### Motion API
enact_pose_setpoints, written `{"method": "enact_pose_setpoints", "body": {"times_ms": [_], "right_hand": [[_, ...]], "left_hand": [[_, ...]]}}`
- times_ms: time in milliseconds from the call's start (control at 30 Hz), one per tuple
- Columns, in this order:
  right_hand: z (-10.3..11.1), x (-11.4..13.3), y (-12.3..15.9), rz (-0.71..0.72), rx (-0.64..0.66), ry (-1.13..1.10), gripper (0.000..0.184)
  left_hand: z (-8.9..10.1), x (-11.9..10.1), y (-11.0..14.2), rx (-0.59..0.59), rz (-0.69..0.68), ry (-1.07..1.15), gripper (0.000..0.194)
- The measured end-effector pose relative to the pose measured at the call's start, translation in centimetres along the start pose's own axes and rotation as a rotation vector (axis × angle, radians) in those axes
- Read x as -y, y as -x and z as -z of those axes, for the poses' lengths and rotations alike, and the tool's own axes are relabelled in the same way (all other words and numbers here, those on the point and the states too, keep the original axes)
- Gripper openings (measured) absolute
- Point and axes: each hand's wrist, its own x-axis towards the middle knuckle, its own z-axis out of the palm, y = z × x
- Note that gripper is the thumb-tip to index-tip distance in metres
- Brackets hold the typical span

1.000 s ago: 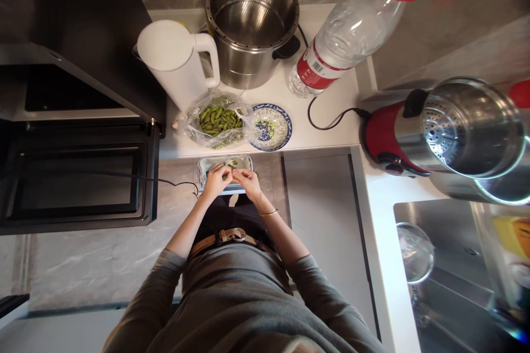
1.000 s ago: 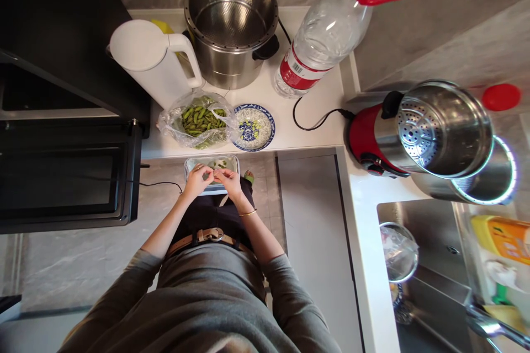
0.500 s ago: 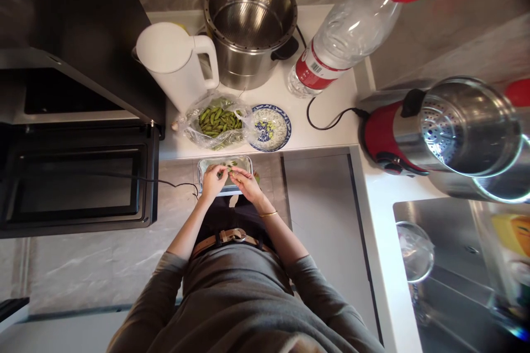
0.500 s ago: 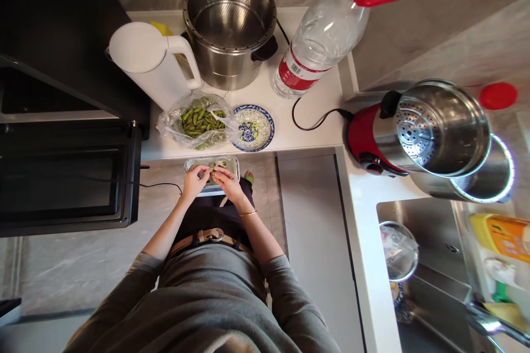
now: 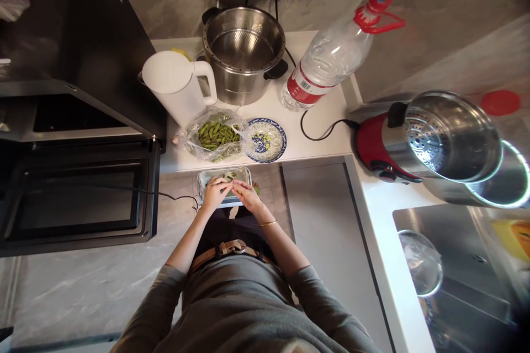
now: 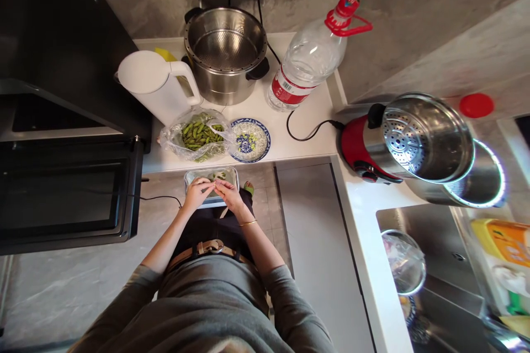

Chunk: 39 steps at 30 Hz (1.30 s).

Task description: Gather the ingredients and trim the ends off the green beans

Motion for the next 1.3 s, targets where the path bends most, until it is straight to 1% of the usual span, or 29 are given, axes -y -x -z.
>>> {"method": "enact_pose_setpoints", "body": {"times_ms": [100,233,400,467,533,633,733,833,900,933,1000,1067,1133,1200,1233,1267,1300], "right_hand": [[0.1,0.0,0.0,-0.022,0.006,-0.026,0.03],[0.1,0.2,0.1,-0.042,0.022,-0.056,0.02],[0.3,0.9,0.0,-0.082,0.016,-0.119,0.009],[0.4,1.3,0.0,-0.105,0.024,-0.141,0.005],[0.4,1.6,0.1,-0.118,0.041,-0.142,0.005],[0.0,2.0,0.5,-0.093,0.053,-0.129,0.01],[-0.4,3.0,1.0,-0.044,0.037,-0.142,0.014],[-0.3,5.3,1.2,0.036,-0.003,-0.196,0.011],[-0.2,7.6,0.9,0.121,-0.047,-0.222,0.007],[0.0,8.8,0.6,0.174,-0.073,-0.224,0.007],[0.2,11.0,-0.3,0.268,-0.133,-0.206,0.008],[0.4,12.7,-1.5,0.325,-0.2,-0.174,0.009],[0.4,13.6,-2.6,0.346,-0.251,-0.122,0.014],[0.2,14.0,-3.4,0.354,-0.277,-0.065,0.02],[0.0,14.0,-3.6,0.358,-0.286,-0.045,0.022],[-0.2,13.9,-3.7,0.363,-0.293,-0.033,0.023],[-0.5,13.8,-3.7,0.368,-0.298,-0.026,0.024]], "left_hand": [[0.0,0.0,-0.1,0.013,-0.022,0.0,0.012],[-0.2,0.0,-0.2,0.028,-0.016,0.067,0.012],[-0.2,0.3,-0.2,-0.065,0.055,0.141,0.015],[0.0,0.4,-0.2,-0.076,0.09,0.158,0.016],[0.0,0.4,-0.2,-0.052,0.109,0.166,0.016],[0.0,0.3,-0.2,-0.013,0.137,0.149,0.015],[-0.1,0.4,-0.2,0.056,0.226,0.085,0.017],[-0.2,0.4,-0.3,0.174,0.307,-0.043,0.031],[-0.1,0.0,-0.5,0.233,0.319,-0.149,0.04],[0.1,-0.4,-0.7,0.244,0.304,-0.189,0.042],[0.8,-1.4,-1.5,0.207,0.218,-0.221,0.042],[1.8,-2.7,-2.8,0.096,0.09,-0.219,0.038],[3.0,-3.9,-4.8,-0.037,0.01,-0.239,0.036],[4.2,-4.8,-7.4,-0.133,0.034,-0.296,0.036],[4.8,-5.2,-8.9,-0.149,0.075,-0.333,0.035],[5.2,-5.3,-10.5,-0.142,0.131,-0.373,0.035],[5.6,-5.4,-12.2,-0.11,0.2,-0.412,0.036]]}}
